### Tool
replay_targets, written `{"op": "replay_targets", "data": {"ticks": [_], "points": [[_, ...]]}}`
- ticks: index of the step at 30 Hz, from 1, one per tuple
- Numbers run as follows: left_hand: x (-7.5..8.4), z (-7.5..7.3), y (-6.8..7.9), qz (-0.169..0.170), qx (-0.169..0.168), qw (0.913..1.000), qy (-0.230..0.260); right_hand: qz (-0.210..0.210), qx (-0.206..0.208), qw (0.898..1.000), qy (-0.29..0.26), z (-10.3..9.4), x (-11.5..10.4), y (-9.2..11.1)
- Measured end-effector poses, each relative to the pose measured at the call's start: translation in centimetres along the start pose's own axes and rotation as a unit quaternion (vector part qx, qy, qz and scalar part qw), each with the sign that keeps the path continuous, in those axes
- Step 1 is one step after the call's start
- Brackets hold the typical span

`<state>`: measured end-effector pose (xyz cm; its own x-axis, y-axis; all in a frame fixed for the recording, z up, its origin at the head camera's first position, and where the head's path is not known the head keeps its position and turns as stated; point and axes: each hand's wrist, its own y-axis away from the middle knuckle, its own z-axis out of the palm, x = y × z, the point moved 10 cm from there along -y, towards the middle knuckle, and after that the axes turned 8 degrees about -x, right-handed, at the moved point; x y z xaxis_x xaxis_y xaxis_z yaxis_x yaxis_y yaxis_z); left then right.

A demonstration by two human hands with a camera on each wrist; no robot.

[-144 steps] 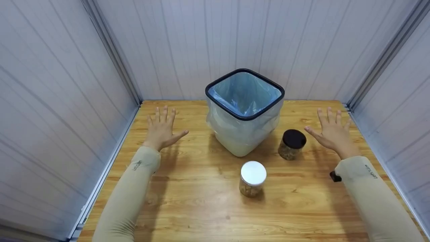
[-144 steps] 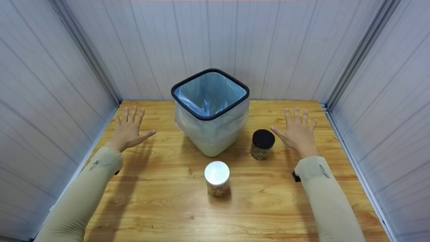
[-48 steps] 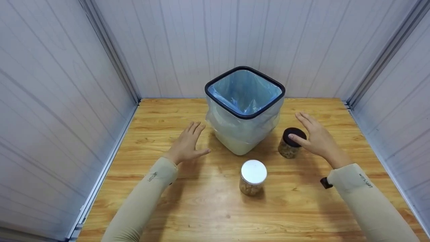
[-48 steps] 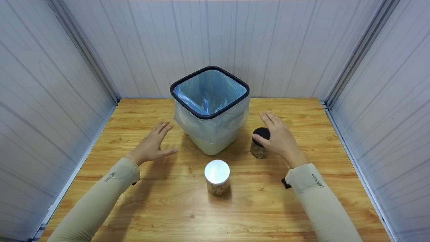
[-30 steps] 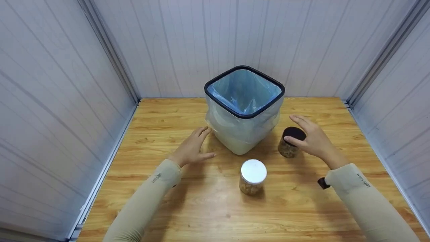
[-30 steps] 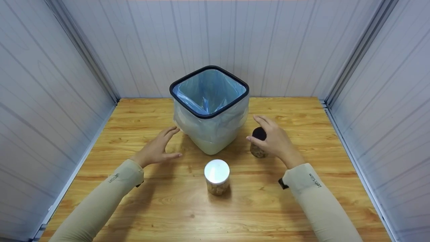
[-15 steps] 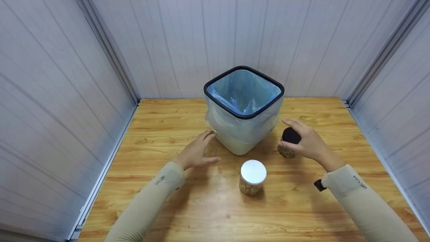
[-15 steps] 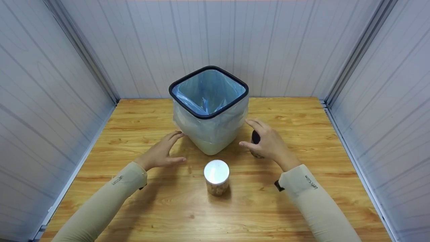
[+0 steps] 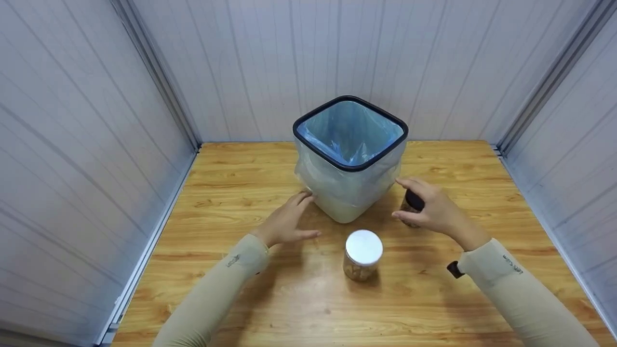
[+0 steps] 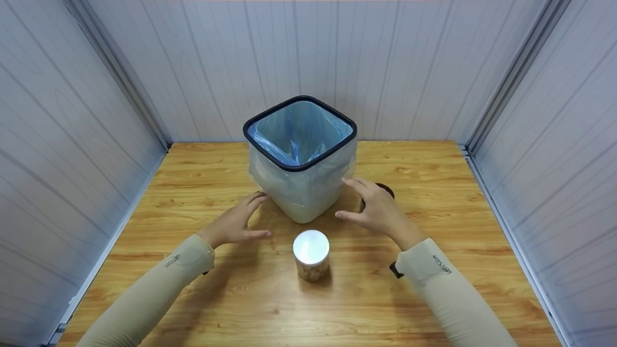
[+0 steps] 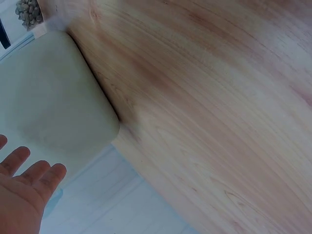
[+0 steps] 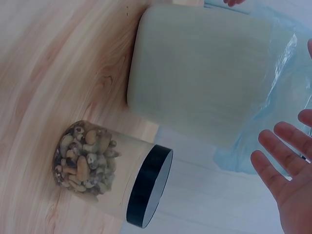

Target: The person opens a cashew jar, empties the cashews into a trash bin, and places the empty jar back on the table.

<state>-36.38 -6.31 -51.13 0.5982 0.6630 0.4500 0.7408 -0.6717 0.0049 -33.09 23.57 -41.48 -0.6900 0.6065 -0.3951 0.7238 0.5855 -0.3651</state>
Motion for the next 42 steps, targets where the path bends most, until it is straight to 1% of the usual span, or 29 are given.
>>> {"op": "replay_targets", "data": {"ticks": [6, 15, 19, 22, 28, 35, 42], "points": [[0.1, 0.2, 0.0, 0.002, -0.003, 1.0000, -0.006, 0.008, -0.028, 0.999, -0.014, 1.0, -0.8, -0.2], [0.0, 0.8, 0.3, -0.003, -0.021, 0.9998, 0.000, -0.018, -0.064, 0.998, -0.001, 2.6, -2.7, -0.7], [0.1, 1.0, 0.4, 0.000, -0.018, 0.9998, -0.001, -0.032, -0.075, 0.997, 0.004, 3.1, -3.5, -0.9], [0.2, 1.1, 0.5, 0.009, -0.016, 0.9998, -0.001, -0.035, -0.093, 0.995, 0.010, 3.7, -4.0, -1.0], [0.6, 1.4, 0.6, 0.023, -0.022, 0.9994, -0.013, -0.032, -0.144, 0.989, 0.015, 5.2, -4.8, -1.2], [0.7, 2.0, 0.5, 0.021, -0.039, 0.9990, -0.007, -0.034, -0.187, 0.981, 0.029, 6.8, -5.6, -1.2], [0.9, 2.5, 0.4, 0.029, -0.045, 0.9985, -0.010, -0.023, -0.238, 0.971, 0.020, 8.4, -5.9, -0.9]]}}
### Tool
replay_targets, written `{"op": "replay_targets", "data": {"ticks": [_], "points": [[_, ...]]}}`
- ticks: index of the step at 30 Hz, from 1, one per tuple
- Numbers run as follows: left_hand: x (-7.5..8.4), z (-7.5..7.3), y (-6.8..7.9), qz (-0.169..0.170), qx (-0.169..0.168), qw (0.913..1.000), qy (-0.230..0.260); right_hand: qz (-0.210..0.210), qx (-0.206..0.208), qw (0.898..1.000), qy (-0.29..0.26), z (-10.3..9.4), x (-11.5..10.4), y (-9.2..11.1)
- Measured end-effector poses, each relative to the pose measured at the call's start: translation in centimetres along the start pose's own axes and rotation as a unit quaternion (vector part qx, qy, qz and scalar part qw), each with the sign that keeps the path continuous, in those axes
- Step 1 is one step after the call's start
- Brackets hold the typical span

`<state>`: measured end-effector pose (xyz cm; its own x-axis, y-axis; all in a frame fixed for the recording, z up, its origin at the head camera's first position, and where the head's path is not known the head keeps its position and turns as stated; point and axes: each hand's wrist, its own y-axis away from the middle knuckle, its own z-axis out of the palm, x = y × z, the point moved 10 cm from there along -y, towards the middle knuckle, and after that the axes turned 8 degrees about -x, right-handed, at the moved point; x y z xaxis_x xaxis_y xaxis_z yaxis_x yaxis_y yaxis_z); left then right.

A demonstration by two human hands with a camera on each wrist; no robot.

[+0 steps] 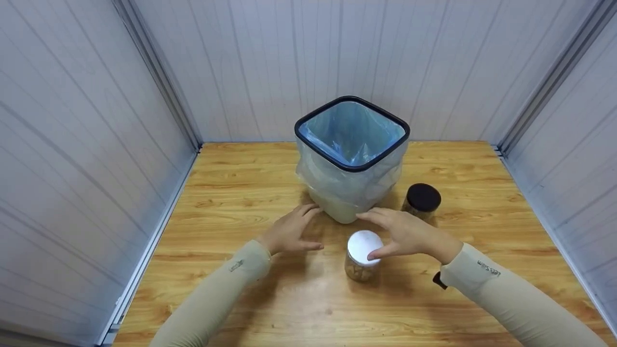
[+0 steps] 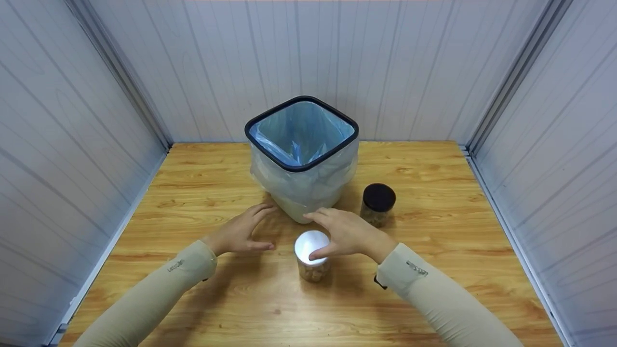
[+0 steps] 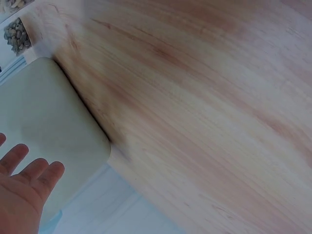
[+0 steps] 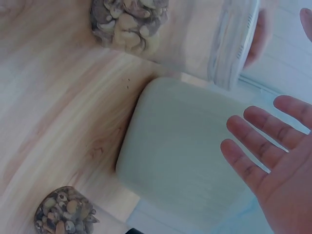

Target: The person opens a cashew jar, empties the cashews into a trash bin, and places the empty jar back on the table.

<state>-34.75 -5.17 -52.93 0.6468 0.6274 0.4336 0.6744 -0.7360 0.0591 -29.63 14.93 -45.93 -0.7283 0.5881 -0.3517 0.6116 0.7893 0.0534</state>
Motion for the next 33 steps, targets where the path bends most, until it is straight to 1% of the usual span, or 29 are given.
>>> {"op": "replay_targets", "data": {"ticks": [3, 10, 20, 25, 33], "points": [[-0.1, 0.2, 0.0, 0.003, -0.001, 1.0000, -0.002, 0.002, -0.016, 1.000, -0.006, 0.6, -0.1, -0.2], [0.3, 0.5, 0.0, 0.011, -0.009, 0.9999, -0.009, 0.010, -0.034, 0.999, -0.010, 1.8, -0.3, -0.7], [0.5, 0.7, -0.3, 0.013, -0.008, 0.9998, -0.011, 0.022, -0.058, 0.998, -0.001, 3.0, -0.4, -0.8], [0.5, 0.8, -0.4, 0.009, -0.012, 0.9999, -0.003, 0.024, -0.059, 0.998, 0.003, 3.1, -0.5, -1.0], [1.0, 0.9, -0.6, 0.005, -0.008, 0.9999, 0.005, 0.024, -0.051, 0.998, -0.022, 3.2, -0.4, -1.2]]}}
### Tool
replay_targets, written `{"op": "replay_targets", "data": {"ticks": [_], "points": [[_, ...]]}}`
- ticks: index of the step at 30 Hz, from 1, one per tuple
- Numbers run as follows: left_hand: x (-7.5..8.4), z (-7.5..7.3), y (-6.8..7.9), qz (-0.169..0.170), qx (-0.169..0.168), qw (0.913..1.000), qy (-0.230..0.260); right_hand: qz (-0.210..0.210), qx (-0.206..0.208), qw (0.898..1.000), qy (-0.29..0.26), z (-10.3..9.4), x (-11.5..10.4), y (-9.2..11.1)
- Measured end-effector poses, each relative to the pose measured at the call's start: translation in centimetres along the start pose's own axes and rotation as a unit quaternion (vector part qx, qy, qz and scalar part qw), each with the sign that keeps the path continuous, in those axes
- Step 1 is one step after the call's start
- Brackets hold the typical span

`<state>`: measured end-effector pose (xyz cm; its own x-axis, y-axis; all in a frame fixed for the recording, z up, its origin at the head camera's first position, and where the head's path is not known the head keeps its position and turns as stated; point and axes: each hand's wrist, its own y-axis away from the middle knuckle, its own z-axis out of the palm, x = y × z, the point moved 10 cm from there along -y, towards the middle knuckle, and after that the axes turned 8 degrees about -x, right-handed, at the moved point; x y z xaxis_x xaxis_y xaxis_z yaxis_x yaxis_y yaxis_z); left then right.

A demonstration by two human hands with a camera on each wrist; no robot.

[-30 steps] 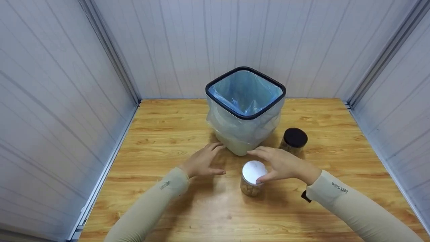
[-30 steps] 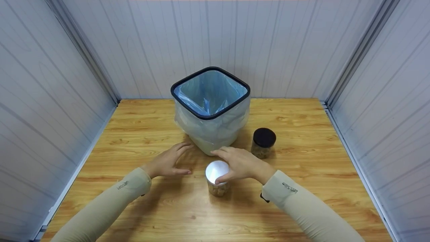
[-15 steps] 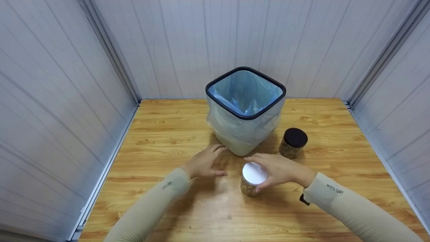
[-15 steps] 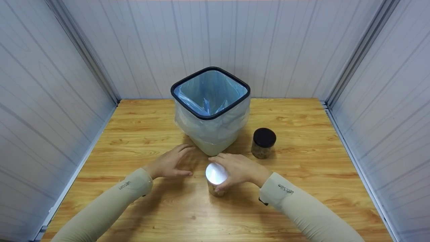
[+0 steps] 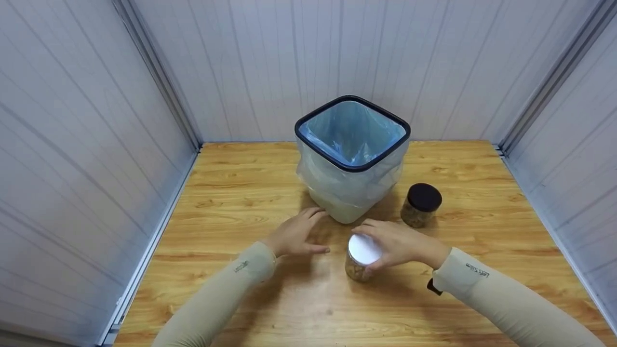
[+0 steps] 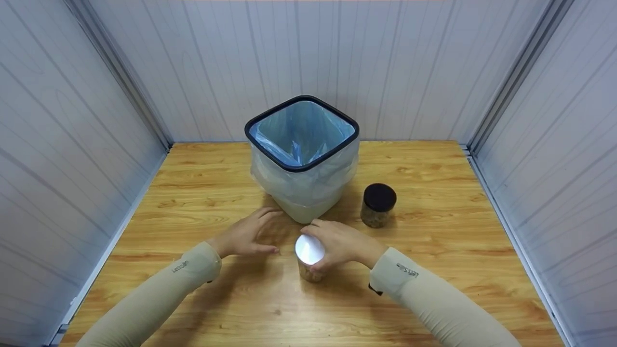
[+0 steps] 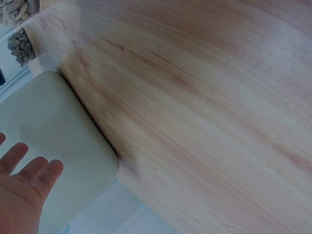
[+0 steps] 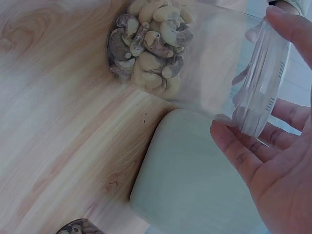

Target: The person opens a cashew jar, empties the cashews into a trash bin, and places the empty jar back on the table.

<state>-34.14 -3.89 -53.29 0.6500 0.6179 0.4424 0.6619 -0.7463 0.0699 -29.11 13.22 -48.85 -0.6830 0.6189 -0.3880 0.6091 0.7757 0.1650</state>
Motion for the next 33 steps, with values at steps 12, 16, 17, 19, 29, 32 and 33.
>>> {"op": "replay_targets", "data": {"ticks": [12, 16, 17, 19, 29, 32, 33], "points": [[0.8, 0.2, -0.3, 0.001, 0.016, 0.9985, 0.053, -0.015, 0.066, 0.997, -0.035, -1.2, 0.3, 0.6], [0.9, 0.5, -0.5, -0.005, 0.015, 0.9970, 0.076, -0.033, 0.094, 0.995, -0.031, -1.6, 0.2, 0.8], [1.0, 0.5, -0.5, -0.006, 0.015, 0.9965, 0.082, -0.036, 0.102, 0.994, -0.031, -1.7, 0.2, 0.8], [1.1, 0.6, -0.5, -0.006, 0.014, 0.9957, 0.092, -0.043, 0.118, 0.991, -0.034, -1.9, 0.2, 0.9], [2.1, 0.4, -0.6, 0.010, 0.024, 0.9911, 0.130, -0.069, 0.183, 0.978, -0.075, -2.5, 0.2, 1.2], [2.4, 0.3, -0.7, 0.019, 0.029, 0.9897, 0.139, -0.070, 0.203, 0.973, -0.081, -2.7, 0.2, 1.2], [2.5, 0.2, -0.8, 0.023, 0.030, 0.9891, 0.142, -0.071, 0.209, 0.972, -0.083, -2.7, 0.1, 1.3]]}}
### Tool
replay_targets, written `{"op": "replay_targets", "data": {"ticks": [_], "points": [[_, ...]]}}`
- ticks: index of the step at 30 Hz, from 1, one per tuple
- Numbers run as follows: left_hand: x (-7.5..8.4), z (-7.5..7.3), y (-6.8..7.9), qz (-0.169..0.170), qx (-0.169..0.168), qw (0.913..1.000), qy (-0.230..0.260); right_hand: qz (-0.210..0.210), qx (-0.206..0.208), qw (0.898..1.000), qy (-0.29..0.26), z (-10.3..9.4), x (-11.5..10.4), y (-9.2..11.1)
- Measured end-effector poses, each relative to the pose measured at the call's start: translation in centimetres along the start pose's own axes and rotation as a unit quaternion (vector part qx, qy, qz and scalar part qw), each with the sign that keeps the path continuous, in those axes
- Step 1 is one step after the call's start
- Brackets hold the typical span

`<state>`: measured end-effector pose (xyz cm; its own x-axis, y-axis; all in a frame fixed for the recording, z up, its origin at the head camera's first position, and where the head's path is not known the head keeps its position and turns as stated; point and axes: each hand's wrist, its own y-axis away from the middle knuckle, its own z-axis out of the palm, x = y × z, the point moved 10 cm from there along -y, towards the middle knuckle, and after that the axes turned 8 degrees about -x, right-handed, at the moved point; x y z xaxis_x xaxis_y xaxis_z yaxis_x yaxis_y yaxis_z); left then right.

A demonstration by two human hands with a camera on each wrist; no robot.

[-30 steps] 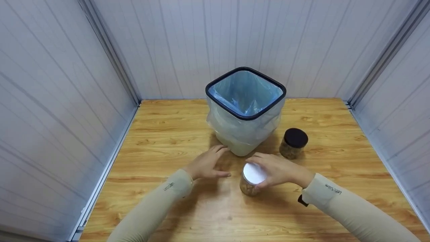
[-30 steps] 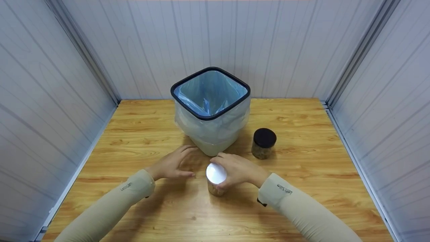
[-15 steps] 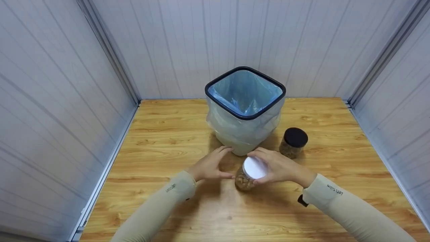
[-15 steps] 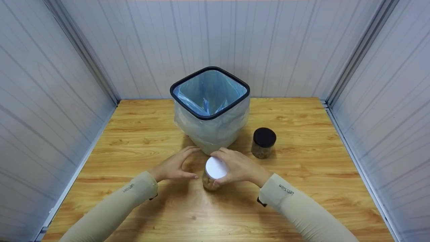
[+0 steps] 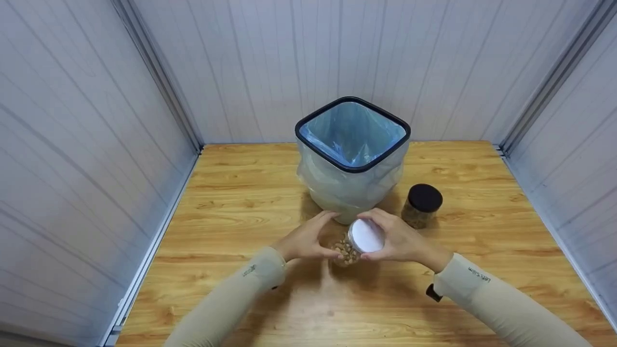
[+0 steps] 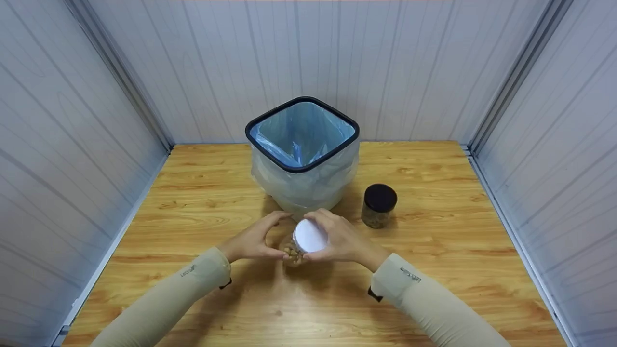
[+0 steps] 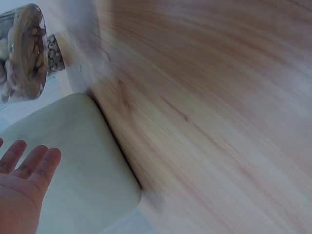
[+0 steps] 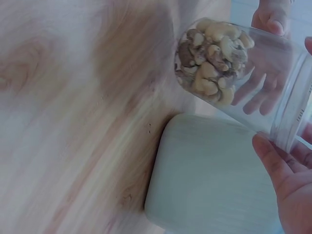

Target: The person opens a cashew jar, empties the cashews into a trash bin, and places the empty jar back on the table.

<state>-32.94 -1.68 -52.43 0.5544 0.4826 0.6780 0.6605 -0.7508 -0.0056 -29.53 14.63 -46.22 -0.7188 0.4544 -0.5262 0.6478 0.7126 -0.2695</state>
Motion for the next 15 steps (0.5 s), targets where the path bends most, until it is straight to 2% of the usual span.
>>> {"op": "replay_targets", "data": {"ticks": [3, 10, 15], "points": [[0.4, 0.1, -0.2, 0.013, 0.001, 0.9998, 0.013, 0.000, 0.016, 1.000, -0.003, -0.1, -0.1, 0.1], [1.0, 0.6, -0.5, 0.050, -0.009, 0.9937, 0.100, 0.017, 0.045, 0.999, -0.025, -0.2, 0.2, 0.3], [1.3, 0.7, -0.6, 0.059, -0.002, 0.9948, 0.083, 0.027, 0.060, 0.997, -0.038, -0.2, 0.3, 0.6]]}}
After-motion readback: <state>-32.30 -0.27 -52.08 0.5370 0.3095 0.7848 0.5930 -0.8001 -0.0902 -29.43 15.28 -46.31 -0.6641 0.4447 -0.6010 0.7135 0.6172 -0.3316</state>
